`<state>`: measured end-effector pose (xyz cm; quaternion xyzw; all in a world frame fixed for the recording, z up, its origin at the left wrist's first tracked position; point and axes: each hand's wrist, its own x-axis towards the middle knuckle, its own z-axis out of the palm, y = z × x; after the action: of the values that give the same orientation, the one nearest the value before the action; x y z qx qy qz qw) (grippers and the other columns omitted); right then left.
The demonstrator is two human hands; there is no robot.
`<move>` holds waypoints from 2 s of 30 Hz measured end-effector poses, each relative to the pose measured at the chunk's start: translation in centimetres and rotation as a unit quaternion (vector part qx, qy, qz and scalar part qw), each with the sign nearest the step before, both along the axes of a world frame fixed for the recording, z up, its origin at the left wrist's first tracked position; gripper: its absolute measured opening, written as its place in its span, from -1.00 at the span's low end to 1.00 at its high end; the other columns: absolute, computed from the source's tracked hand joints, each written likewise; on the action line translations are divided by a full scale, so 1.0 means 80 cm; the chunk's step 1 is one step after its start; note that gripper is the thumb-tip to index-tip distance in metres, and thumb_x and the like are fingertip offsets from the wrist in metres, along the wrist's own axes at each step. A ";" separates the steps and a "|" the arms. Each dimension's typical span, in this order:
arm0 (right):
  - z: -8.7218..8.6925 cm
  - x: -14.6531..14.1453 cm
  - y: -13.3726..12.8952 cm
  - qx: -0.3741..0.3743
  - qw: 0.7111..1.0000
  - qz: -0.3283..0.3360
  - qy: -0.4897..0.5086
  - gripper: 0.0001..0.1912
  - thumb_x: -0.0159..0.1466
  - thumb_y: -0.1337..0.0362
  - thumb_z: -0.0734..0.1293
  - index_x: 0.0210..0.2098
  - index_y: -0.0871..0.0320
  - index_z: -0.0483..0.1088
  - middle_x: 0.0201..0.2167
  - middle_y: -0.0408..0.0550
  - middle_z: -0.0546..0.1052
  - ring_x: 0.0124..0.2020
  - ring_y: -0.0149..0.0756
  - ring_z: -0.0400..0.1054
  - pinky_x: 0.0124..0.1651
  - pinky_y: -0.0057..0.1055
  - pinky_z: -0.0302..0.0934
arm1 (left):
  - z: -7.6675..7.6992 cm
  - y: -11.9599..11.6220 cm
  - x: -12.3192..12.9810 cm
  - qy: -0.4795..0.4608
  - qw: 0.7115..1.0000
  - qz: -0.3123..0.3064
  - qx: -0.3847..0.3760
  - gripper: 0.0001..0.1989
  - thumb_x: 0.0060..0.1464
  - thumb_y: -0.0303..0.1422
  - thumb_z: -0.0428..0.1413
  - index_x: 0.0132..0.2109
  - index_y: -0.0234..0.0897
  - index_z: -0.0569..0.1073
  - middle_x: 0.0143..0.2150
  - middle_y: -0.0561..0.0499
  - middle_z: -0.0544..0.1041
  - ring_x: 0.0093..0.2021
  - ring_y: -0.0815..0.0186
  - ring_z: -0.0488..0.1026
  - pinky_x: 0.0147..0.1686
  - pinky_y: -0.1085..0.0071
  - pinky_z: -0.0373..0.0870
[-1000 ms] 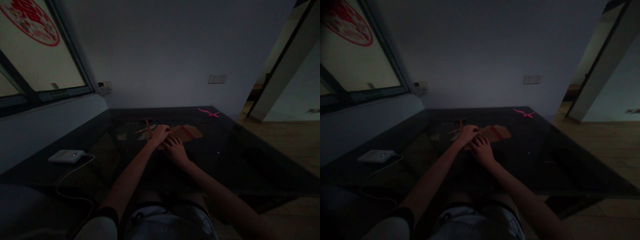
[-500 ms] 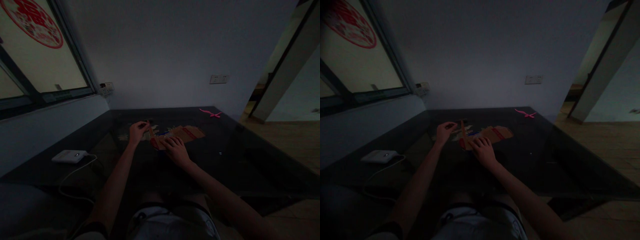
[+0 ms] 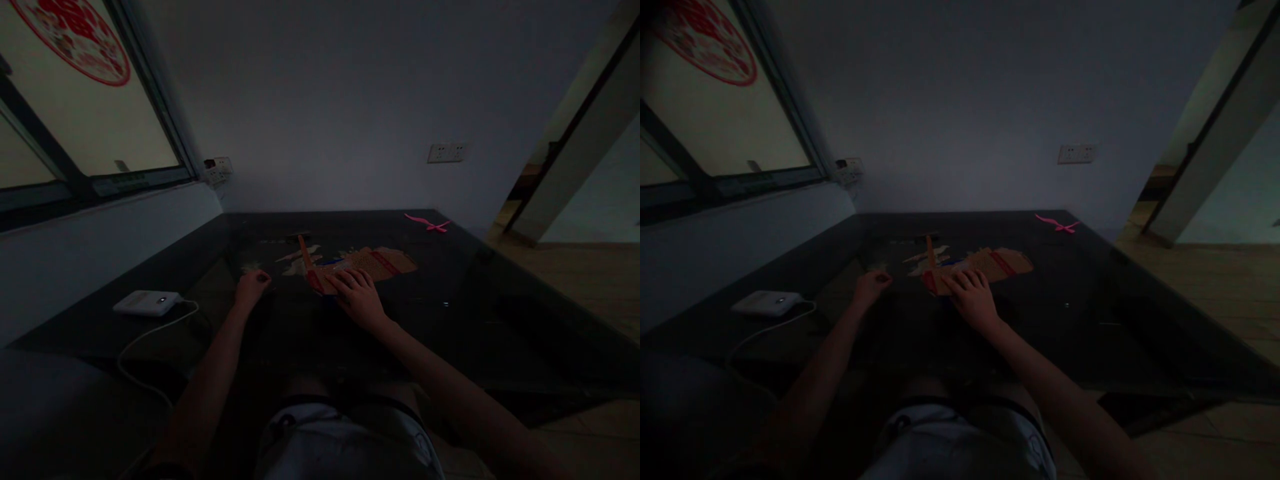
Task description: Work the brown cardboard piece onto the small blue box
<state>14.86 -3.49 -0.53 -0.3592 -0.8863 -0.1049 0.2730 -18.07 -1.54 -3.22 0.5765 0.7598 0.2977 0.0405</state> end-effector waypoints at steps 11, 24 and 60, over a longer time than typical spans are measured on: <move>0.000 0.000 0.000 0.001 1.000 0.000 0.003 -0.49 0.26 0.27 0.25 0.20 -0.03 0.18 0.11 -0.01 0.37 0.13 -0.12 0.11 0.19 -0.10 -0.13 | -0.001 -0.009 -0.005 0.052 0.996 -0.002 -0.076 -0.88 -0.01 -0.34 0.14 -0.28 -0.21 0.51 -0.26 0.00 0.57 -0.26 0.28 0.50 -0.31 0.47 0.34; 0.000 0.001 -0.001 0.007 1.000 0.005 0.003 -0.49 0.25 0.27 0.26 0.19 0.00 0.19 0.11 -0.03 0.36 0.15 -0.13 0.10 0.21 -0.11 -0.13 | 0.004 -0.021 -0.003 0.096 0.990 0.014 -0.104 -0.83 0.02 -0.27 0.11 -0.24 -0.18 0.52 -0.17 -0.05 0.56 -0.19 0.22 0.49 -0.28 0.43 0.33; -0.022 0.119 -0.032 -0.023 0.991 -0.014 0.133 -0.81 0.29 0.32 0.21 -0.32 0.12 0.47 -0.29 -0.01 0.54 -0.22 -0.22 0.38 -0.12 -0.26 0.25 | 0.109 0.063 0.245 0.048 0.888 -0.448 -0.087 -0.15 -0.18 -0.25 0.25 0.25 -0.21 0.09 0.24 -0.14 0.23 0.21 0.16 0.21 0.14 0.35 0.16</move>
<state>24.35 -6.02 -2.26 -0.3882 -0.8391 -0.0396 0.3791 1.54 3.49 5.49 0.8636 0.4444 0.1526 0.1828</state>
